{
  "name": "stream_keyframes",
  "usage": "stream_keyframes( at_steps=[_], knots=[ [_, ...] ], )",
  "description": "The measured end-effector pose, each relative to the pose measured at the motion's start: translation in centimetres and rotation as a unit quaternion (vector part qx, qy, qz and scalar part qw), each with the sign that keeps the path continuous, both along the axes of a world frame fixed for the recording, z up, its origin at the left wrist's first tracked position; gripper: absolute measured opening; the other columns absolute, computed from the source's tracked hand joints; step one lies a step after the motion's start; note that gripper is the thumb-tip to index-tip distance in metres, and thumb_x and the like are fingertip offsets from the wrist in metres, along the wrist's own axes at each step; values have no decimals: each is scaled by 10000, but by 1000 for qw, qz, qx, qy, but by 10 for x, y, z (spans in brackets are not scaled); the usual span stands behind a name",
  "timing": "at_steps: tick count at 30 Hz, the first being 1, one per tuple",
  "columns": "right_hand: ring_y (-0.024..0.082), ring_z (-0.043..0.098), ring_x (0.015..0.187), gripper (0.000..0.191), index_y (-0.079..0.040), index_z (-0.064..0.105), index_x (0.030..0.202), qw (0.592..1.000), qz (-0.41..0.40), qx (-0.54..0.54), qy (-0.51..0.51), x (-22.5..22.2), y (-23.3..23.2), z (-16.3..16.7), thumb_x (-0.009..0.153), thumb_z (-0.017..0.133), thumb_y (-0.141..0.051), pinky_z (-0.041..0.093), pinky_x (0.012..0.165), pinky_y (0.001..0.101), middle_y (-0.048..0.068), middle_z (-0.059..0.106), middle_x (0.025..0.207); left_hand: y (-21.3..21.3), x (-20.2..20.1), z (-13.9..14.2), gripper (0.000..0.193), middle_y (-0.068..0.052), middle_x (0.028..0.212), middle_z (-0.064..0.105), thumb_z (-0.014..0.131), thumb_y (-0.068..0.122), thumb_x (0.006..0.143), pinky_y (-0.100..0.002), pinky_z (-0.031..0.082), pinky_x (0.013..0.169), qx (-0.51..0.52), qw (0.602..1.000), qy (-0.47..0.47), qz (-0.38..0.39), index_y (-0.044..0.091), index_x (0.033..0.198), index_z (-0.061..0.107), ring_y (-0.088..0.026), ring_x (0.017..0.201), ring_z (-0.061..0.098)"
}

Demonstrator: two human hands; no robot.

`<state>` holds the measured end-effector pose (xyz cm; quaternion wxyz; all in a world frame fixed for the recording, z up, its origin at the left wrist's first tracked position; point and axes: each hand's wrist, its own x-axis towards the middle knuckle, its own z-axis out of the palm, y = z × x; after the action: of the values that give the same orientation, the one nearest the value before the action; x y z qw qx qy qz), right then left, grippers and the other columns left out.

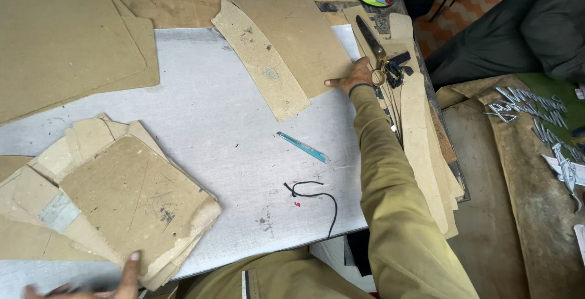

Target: The person removes a rubber band from a stack of cardboard garment patterns, then spreads and sorts the individual pattern pieces on a worktable. The person handles each piece by hand, arranging them into separate piles by shape and size.

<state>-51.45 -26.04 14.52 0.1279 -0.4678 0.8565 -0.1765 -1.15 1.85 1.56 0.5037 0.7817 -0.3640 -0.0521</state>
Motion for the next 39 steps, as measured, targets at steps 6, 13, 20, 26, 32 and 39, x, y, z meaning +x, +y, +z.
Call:
stream_keyframes(
  at_steps=[6,13,20,26,32,39],
  knots=[
    [252,755,854,653,78,556,1399,911,66,-110,-391,-14,25,-28,797,780,-40,667,716,342,227,737,1170,-33,-82,75,913,-273,1402,488,829,322,717,-569,447,1127,83,925,-118,-351,-78,1426,415,-417,1327,495],
    [232,702,813,625,57,418,1480,823,-45,-173,-540,-11,88,-61,897,640,96,636,713,339,190,615,1255,-168,-225,95,993,-214,1617,212,863,400,740,-560,276,1168,210,783,-193,-552,266,1540,290,-538,1448,204],
    [160,655,759,560,11,529,1463,813,-34,-177,-553,-28,163,-99,912,612,65,580,654,290,155,721,1151,-158,-232,69,883,-193,1661,178,732,278,793,-554,297,1176,280,701,-252,-605,325,1566,308,-502,1494,186],
    [350,542,1155,710,-26,500,1487,969,3,-180,-168,0,187,-89,851,794,-138,525,949,456,262,545,1360,-144,-227,66,835,-207,1648,221,694,285,820,-603,197,1227,269,678,-330,-599,266,1569,326,-464,1495,211],
    [579,-50,1464,1173,-205,164,1613,935,253,-80,235,58,174,-41,719,897,-401,37,1056,846,346,-18,1615,-150,-246,102,1076,-271,1640,58,791,281,727,-725,41,1161,282,680,-402,-545,39,1577,177,-472,1498,70],
    [521,133,1509,1075,28,28,1589,942,268,-40,-200,76,106,-36,785,730,-103,259,1207,644,363,86,1627,-175,-234,113,1396,-321,1613,49,881,427,689,-466,216,1254,308,744,176,-566,-41,1553,-110,-408,1526,118]
  ],
)
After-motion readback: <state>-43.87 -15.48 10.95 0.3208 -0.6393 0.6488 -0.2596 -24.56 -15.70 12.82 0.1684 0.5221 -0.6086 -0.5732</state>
